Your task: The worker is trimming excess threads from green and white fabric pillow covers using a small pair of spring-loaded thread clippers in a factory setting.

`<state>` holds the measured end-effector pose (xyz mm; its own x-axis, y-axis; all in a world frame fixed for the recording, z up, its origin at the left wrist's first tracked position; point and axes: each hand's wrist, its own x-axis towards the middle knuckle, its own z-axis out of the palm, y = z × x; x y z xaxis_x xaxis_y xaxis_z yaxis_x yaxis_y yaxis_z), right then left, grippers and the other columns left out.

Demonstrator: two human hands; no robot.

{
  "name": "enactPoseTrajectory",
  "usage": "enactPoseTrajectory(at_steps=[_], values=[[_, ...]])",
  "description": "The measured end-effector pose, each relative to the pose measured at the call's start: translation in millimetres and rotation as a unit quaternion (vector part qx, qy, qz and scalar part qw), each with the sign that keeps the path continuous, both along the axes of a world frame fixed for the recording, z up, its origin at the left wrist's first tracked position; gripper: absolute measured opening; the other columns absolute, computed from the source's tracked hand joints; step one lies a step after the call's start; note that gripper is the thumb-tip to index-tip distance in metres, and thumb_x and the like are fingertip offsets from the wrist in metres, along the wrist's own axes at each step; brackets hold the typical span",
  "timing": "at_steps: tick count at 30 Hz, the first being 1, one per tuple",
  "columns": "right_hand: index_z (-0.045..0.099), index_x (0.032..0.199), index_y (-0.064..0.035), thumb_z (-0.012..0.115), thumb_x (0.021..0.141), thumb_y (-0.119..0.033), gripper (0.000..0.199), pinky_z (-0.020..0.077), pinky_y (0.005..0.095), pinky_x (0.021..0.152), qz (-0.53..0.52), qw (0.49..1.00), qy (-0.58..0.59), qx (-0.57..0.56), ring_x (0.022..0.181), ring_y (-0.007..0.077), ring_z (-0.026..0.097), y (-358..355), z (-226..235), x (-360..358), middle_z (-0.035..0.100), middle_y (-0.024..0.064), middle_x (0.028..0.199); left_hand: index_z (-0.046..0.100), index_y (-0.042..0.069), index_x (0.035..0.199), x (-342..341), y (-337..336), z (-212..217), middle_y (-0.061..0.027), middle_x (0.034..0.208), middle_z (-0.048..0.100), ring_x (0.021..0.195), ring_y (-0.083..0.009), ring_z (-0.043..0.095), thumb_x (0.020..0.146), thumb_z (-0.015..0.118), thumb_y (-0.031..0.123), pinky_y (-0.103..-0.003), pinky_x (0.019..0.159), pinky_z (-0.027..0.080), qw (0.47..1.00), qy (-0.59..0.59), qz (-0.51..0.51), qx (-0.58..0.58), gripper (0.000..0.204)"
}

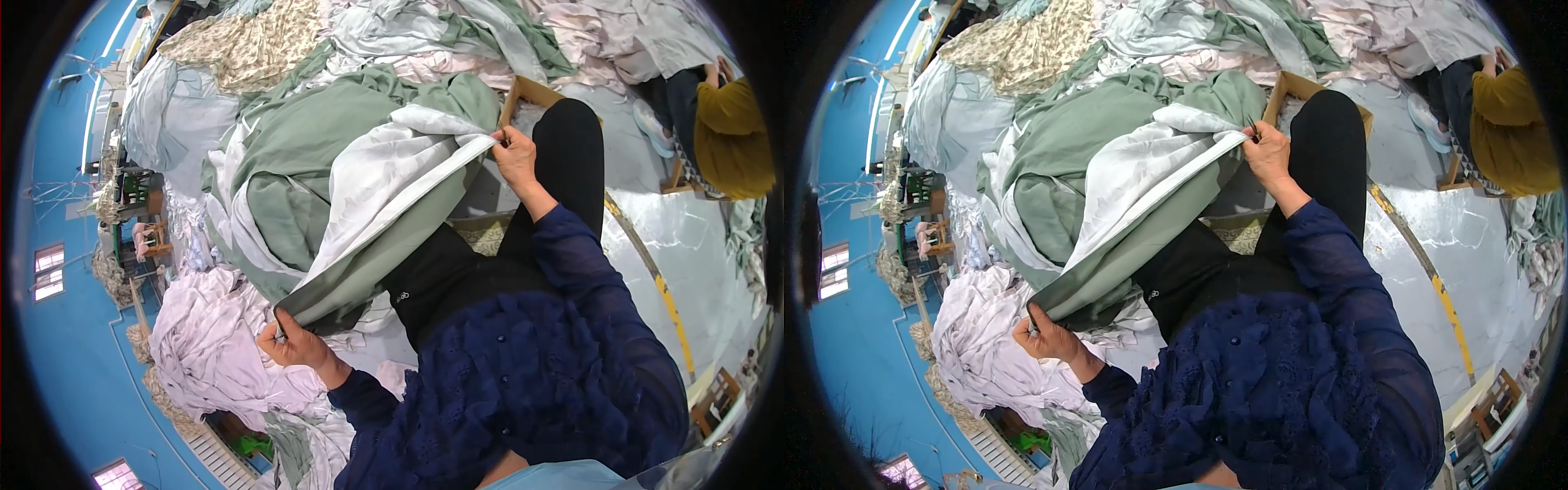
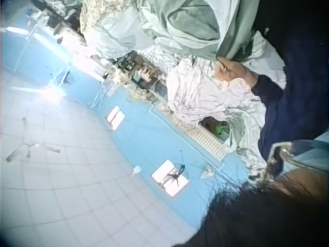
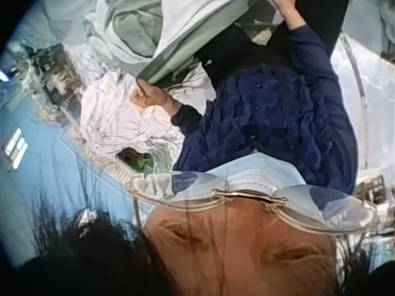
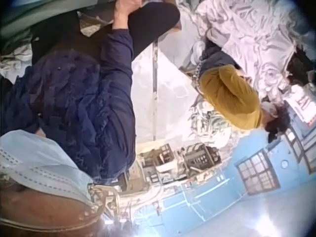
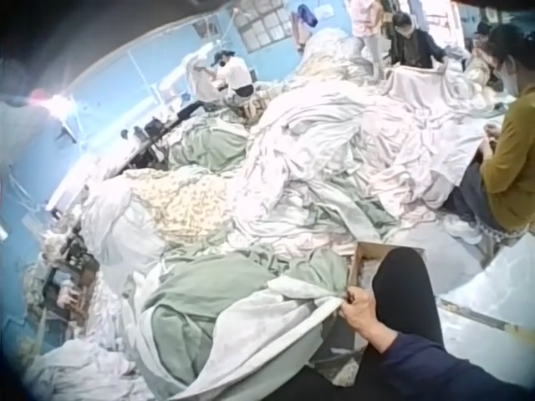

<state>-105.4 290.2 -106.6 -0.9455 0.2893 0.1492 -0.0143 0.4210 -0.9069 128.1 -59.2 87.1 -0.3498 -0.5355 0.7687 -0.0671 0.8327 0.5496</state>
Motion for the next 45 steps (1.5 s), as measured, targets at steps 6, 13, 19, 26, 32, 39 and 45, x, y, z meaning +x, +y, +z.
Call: enactPoseTrajectory(at_steps=[6,13,19,26,32,39,45], values=[[0.066,0.084,-0.0003,0.067,0.075,-0.011,0.014,0.0494,0.0284,0.062,0.003,0.997,-0.043,-0.061,0.063,0.0128,0.061,1,-2,1,0.066,0.0087,0.07,0.046,0.006,0.073,-2,-1,-5,0.0007,0.072,0.046,0.066,-0.0093,0.042,0.084,0.076,0.006,-0.022,0.061,0.04,0.999,-0.002,-0.004,0.035,0.033],[0.065,0.084,0.0009,0.068,0.077,-0.01,0.013,0.0474,0.0274,0.059,0.018,0.996,-0.044,-0.072,0.063,0.0095,0.058,2,-6,4,0.065,0.0059,0.069,0.049,0.004,0.075,-13,20,2,0.0012,0.075,0.047,0.07,-0.0093,0.043,0.083,0.074,0.002,-0.022,0.068,0.039,0.994,-0.07,-0.054,0.059,0.027],[0.063,0.081,-0.0008,0.067,0.075,-0.012,0.014,0.0469,0.0348,0.059,0.092,0.995,0.006,-0.034,0.063,0.0242,0.062,0,0,16,0.062,0.0127,0.07,0.06,0.001,0.084,-22,36,4,-0.0012,0.082,0.058,0.075,-0.0099,0.052,0.083,0.073,0.001,-0.022,0.073,0.043,0.985,-0.1,-0.11,0.091,0.013],[0.057,0.08,-0.0007,0.067,0.069,-0.004,0.016,0.045,0.0389,0.061,0.255,0.964,0.064,0.027,0.07,0.035,0.058,-14,23,47,0.055,0.0159,0.074,0.064,0.0,0.091,-29,48,1,-0.0026,0.086,0.063,0.076,-0.0092,0.056,0.084,0.071,-0.001,-0.022,0.072,0.046,0.965,-0.156,-0.165,0.13,0.009],[0.054,0.078,-0.0011,0.07,0.069,-0.005,0.019,0.0437,0.0408,0.059,0.309,0.946,0.084,0.042,0.069,0.0365,0.057,-16,25,52,0.054,0.0157,0.074,0.064,0.0,0.09,-39,61,-3,-0.0018,0.083,0.063,0.075,-0.0079,0.055,0.084,0.071,-0.001,-0.021,0.07,0.044,0.952,-0.181,-0.214,0.125,0.009],[0.053,0.077,-0.0009,0.07,0.069,-0.005,0.02,0.043,0.0396,0.057,0.324,0.942,0.084,0.016,0.066,0.035,0.056,-24,33,59,0.054,0.0148,0.073,0.066,-0.001,0.092,-71,81,0,-0.0042,0.082,0.066,0.071,-0.0093,0.058,0.082,0.071,-0.002,-0.023,0.068,0.046,0.94,-0.206,-0.27,0.035,0.011],[0.057,0.082,0.0007,0.067,0.07,0.003,0.016,0.04,0.0313,0.055,0.319,0.93,0.073,-0.167,0.059,0.0203,0.05,-58,109,68,0.052,0.0097,0.07,0.067,-0.003,0.094,-135,94,-11,-0.001,0.079,0.065,0.071,-0.0124,0.06,0.085,0.069,0.021,-0.026,0.064,0.045,0.743,-0.413,-0.418,0.321,0.026]])
